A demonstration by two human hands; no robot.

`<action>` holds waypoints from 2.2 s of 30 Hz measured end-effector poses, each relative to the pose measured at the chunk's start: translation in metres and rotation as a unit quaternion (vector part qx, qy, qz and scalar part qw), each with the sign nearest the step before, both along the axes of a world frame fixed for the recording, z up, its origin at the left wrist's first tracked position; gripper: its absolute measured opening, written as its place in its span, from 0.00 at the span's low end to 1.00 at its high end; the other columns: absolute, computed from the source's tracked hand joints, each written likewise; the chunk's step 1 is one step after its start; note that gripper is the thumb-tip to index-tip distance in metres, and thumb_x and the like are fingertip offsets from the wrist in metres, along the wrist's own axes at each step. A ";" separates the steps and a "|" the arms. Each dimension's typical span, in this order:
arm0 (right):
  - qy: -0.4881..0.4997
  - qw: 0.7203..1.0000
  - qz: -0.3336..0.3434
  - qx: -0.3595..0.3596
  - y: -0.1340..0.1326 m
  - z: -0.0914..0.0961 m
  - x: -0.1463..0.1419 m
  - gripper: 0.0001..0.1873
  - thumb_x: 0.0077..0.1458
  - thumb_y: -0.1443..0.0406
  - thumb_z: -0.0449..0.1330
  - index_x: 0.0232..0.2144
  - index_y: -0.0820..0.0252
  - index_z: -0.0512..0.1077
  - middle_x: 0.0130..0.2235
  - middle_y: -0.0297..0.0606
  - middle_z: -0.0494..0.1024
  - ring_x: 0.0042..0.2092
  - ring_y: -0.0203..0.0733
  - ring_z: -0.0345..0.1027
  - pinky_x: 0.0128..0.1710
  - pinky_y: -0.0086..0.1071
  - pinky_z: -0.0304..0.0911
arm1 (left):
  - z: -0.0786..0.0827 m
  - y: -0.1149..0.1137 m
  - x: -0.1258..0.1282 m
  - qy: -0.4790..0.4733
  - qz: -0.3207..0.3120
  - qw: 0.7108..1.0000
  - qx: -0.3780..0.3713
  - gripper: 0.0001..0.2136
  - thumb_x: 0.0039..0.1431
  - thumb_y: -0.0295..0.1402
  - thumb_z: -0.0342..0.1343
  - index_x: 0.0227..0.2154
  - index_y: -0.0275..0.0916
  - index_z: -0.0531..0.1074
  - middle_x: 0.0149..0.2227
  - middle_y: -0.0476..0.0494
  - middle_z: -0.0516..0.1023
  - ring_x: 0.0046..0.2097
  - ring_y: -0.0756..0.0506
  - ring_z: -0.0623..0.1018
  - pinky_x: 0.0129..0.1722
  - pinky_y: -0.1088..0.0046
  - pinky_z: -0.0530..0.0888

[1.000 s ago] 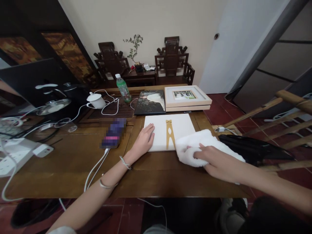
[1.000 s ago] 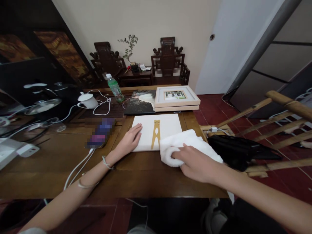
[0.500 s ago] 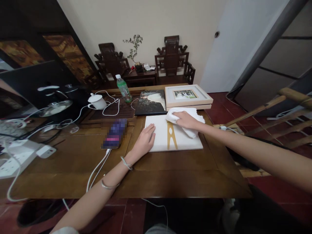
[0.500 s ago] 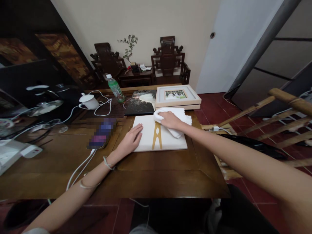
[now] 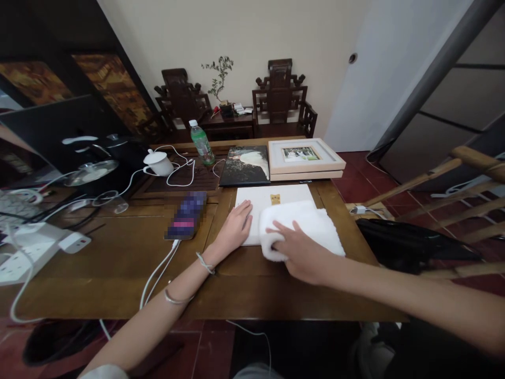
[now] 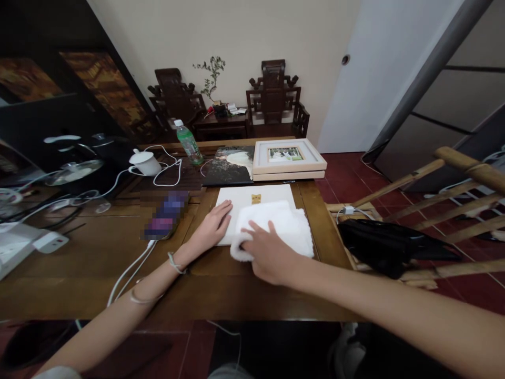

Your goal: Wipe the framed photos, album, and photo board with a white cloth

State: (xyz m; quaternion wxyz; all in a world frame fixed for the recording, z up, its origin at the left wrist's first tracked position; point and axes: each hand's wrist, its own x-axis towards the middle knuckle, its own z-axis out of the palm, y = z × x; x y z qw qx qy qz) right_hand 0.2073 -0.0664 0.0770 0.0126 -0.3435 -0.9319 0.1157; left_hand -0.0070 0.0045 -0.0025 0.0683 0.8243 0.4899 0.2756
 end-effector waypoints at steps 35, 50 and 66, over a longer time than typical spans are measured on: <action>-0.025 0.998 0.008 -0.063 -0.016 0.014 -0.015 0.24 0.42 0.77 0.48 0.44 0.64 0.68 0.58 0.51 0.63 0.63 0.55 0.44 0.54 0.57 0.50 | 0.000 0.000 0.000 -0.011 0.000 1.000 -0.001 0.18 0.61 0.29 0.44 0.52 0.32 0.66 0.57 0.31 0.66 0.60 0.39 0.64 0.58 0.52 0.62; -0.029 0.995 -0.060 0.072 0.100 -0.003 -0.037 0.22 0.48 0.75 0.47 0.45 0.65 0.68 0.48 0.55 0.70 0.51 0.56 0.62 0.47 0.54 0.56 | 0.009 -0.003 0.003 -0.100 0.016 0.994 -0.027 0.18 0.64 0.33 0.40 0.53 0.34 0.66 0.57 0.36 0.67 0.60 0.42 0.65 0.60 0.57 0.61; -0.030 0.985 0.164 -0.039 0.015 0.018 -0.028 0.19 0.43 0.75 0.52 0.38 0.58 0.72 0.45 0.43 0.74 0.48 0.47 0.66 0.51 0.46 0.54 | 0.016 -0.007 0.005 -0.206 0.053 0.976 -0.042 0.23 0.67 0.39 0.32 0.53 0.33 0.66 0.58 0.39 0.66 0.60 0.45 0.64 0.61 0.63 0.60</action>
